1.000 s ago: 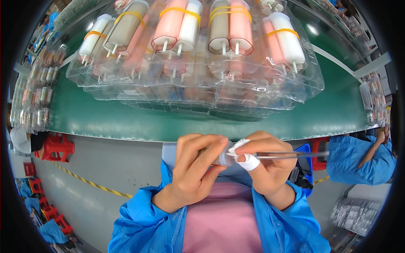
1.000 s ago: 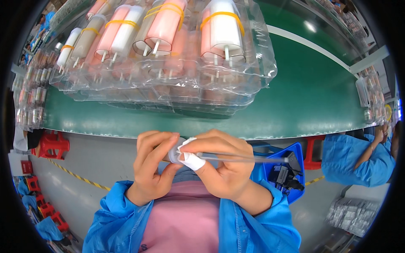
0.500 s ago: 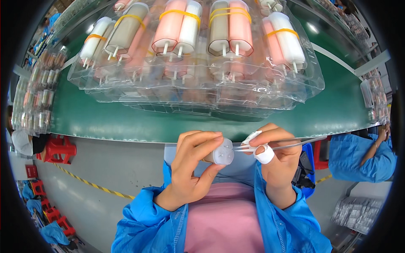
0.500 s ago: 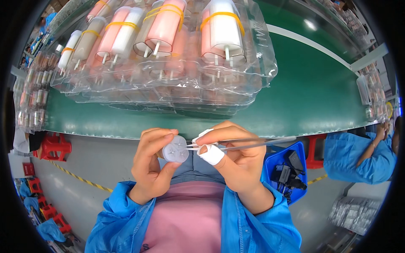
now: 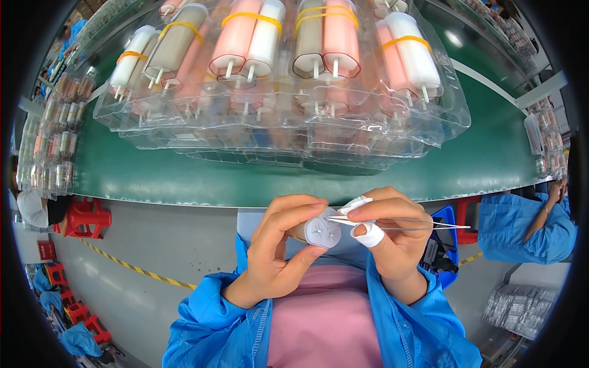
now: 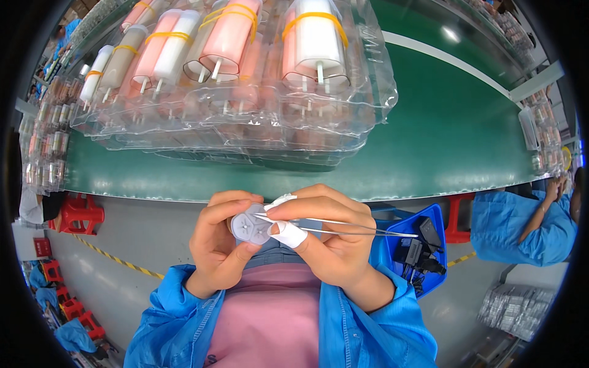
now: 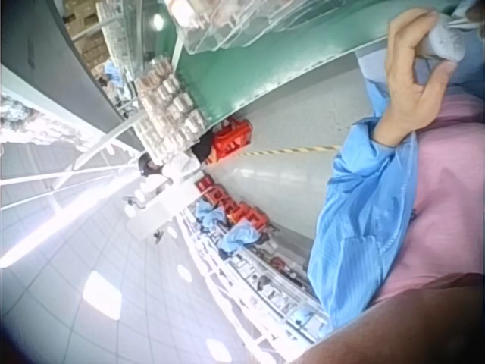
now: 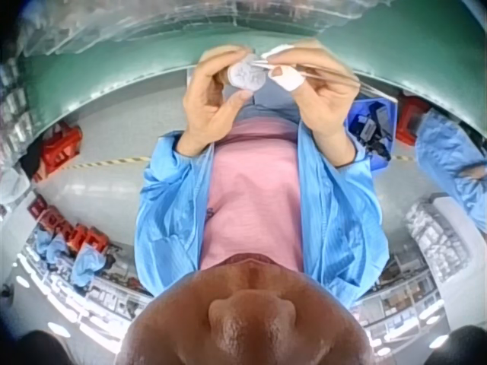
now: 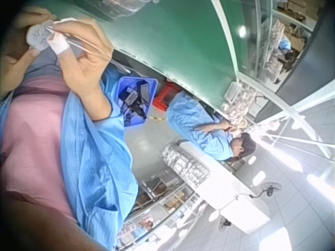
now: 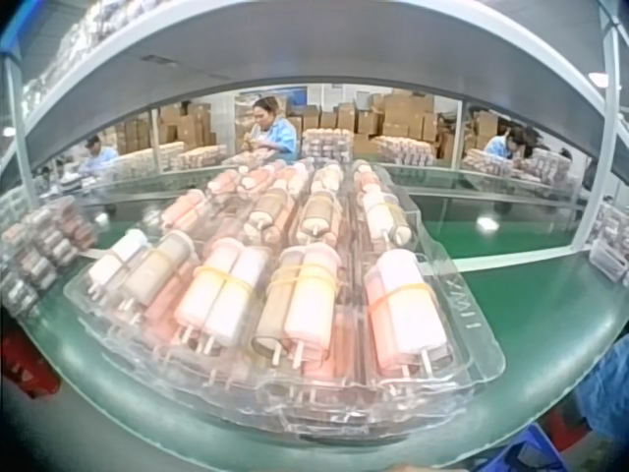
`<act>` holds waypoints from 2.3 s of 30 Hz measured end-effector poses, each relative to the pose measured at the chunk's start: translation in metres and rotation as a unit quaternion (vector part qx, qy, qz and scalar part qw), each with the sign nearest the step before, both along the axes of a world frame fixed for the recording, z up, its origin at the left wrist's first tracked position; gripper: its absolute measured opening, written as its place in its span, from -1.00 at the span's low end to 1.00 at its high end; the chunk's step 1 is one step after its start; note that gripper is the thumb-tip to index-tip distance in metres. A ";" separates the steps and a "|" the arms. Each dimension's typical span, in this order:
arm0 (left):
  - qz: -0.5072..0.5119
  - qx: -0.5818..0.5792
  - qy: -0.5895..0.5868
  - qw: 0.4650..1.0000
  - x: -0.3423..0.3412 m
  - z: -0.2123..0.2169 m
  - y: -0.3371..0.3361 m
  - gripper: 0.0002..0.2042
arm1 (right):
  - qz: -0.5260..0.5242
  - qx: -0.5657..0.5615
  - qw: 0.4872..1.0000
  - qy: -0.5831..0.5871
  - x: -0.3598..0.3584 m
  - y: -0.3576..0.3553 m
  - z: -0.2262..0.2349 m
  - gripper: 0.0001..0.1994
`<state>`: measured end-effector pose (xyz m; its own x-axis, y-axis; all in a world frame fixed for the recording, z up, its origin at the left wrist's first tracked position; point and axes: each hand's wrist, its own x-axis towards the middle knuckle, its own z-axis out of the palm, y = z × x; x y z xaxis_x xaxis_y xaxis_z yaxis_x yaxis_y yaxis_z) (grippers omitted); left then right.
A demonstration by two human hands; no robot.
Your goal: Assembling or prepping small plastic components on a factory workbench.
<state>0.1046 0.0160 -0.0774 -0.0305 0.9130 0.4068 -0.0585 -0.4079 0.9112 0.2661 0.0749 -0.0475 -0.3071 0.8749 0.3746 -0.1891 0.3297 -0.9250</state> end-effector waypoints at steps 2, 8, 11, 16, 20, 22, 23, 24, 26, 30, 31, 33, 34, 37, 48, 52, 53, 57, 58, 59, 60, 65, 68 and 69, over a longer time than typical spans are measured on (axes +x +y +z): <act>0.001 0.002 -0.001 1.000 0.001 0.000 0.000 -0.57 | -0.002 0.009 1.000 -0.008 0.000 0.000 0.000 -0.82; 0.005 0.006 0.008 1.000 0.001 -0.002 0.001 -0.56 | -0.001 0.041 0.999 -0.026 0.001 0.002 0.000 -0.85; 0.007 -0.003 -0.006 1.000 0.002 -0.002 -0.001 -0.56 | -0.007 0.016 1.000 -0.012 0.000 0.001 -0.001 -0.86; 0.033 0.007 0.016 0.999 0.002 -0.003 -0.001 -0.57 | -0.005 0.031 0.999 -0.021 0.000 0.003 0.000 -0.86; 0.052 -0.003 0.024 0.998 0.004 -0.002 -0.003 -0.58 | -0.008 0.040 0.998 -0.046 -0.001 0.002 0.002 -0.87; 0.062 0.011 0.043 0.997 0.004 -0.002 -0.003 -0.57 | -0.006 0.042 0.998 -0.044 -0.002 0.003 0.002 -0.87; 0.067 0.017 0.052 0.996 0.003 -0.003 -0.003 -0.57 | -0.004 0.043 0.998 -0.043 -0.002 0.003 0.002 -0.87; 0.070 0.023 0.054 0.996 0.003 -0.003 -0.002 -0.57 | -0.004 0.048 0.998 -0.045 -0.003 0.003 0.003 -0.87; 0.076 0.037 0.059 0.995 0.002 -0.004 -0.001 -0.56 | -0.002 0.058 0.997 -0.049 -0.003 0.004 0.004 -0.86; 0.062 0.025 0.048 0.997 0.001 -0.002 -0.002 -0.56 | -0.005 0.047 0.998 -0.039 -0.003 0.003 0.003 -0.86; 0.060 0.020 0.040 0.997 0.002 -0.001 -0.002 -0.55 | -0.007 0.046 0.998 -0.035 -0.003 0.003 0.002 -0.85; 0.056 0.015 0.031 0.998 0.002 -0.001 -0.002 -0.55 | -0.009 0.046 0.999 -0.027 -0.003 0.002 0.002 -0.85; 0.054 0.016 0.030 0.998 0.002 -0.002 -0.002 -0.55 | -0.009 0.047 0.999 -0.023 -0.003 0.002 0.002 -0.84; 0.054 0.018 0.031 0.998 0.002 -0.002 -0.002 -0.55 | -0.012 0.047 0.999 -0.024 -0.003 0.001 0.002 -0.84; 0.055 0.026 0.034 0.998 0.001 -0.002 -0.002 -0.55 | -0.010 0.049 0.999 -0.021 -0.003 0.001 0.002 -0.84; 0.052 0.031 0.036 0.998 0.001 -0.002 -0.002 -0.55 | -0.011 0.054 0.998 -0.020 -0.003 0.001 0.003 -0.84; 0.052 0.030 0.037 0.998 0.001 -0.001 -0.002 -0.55 | -0.012 0.054 0.998 -0.020 -0.003 0.001 0.003 -0.84; 0.057 0.037 0.039 0.997 0.001 -0.001 -0.001 -0.55 | -0.017 0.051 0.998 -0.035 -0.004 0.000 0.005 -0.85; 0.057 0.035 0.037 0.997 0.001 -0.001 -0.001 -0.55 | -0.018 0.052 0.998 -0.036 -0.004 -0.001 0.005 -0.85; 0.057 0.034 0.036 0.997 0.001 -0.001 -0.001 -0.55 | -0.019 0.054 0.998 -0.036 -0.005 -0.001 0.005 -0.85; 0.056 0.034 0.035 0.997 0.001 -0.001 -0.001 -0.55 | -0.019 0.055 0.998 -0.034 -0.004 0.000 0.004 -0.85; 0.052 0.030 0.035 0.998 0.000 -0.001 -0.002 -0.56 | -0.023 0.056 0.998 -0.023 -0.005 0.000 0.005 -0.85; 0.055 0.023 0.037 0.998 0.001 -0.001 -0.002 -0.56 | -0.026 0.065 0.997 -0.033 -0.005 0.000 0.004 -0.85; 0.057 0.022 0.040 0.997 0.001 -0.001 -0.002 -0.56 | -0.026 0.062 0.997 -0.033 -0.005 0.000 0.004 -0.85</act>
<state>0.1060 0.0136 -0.0785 -0.0985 0.8864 0.4524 0.0622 -0.4482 0.8918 0.2616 0.0749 -0.0432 -0.2902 0.8380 0.4620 -0.1086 0.4509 -0.8860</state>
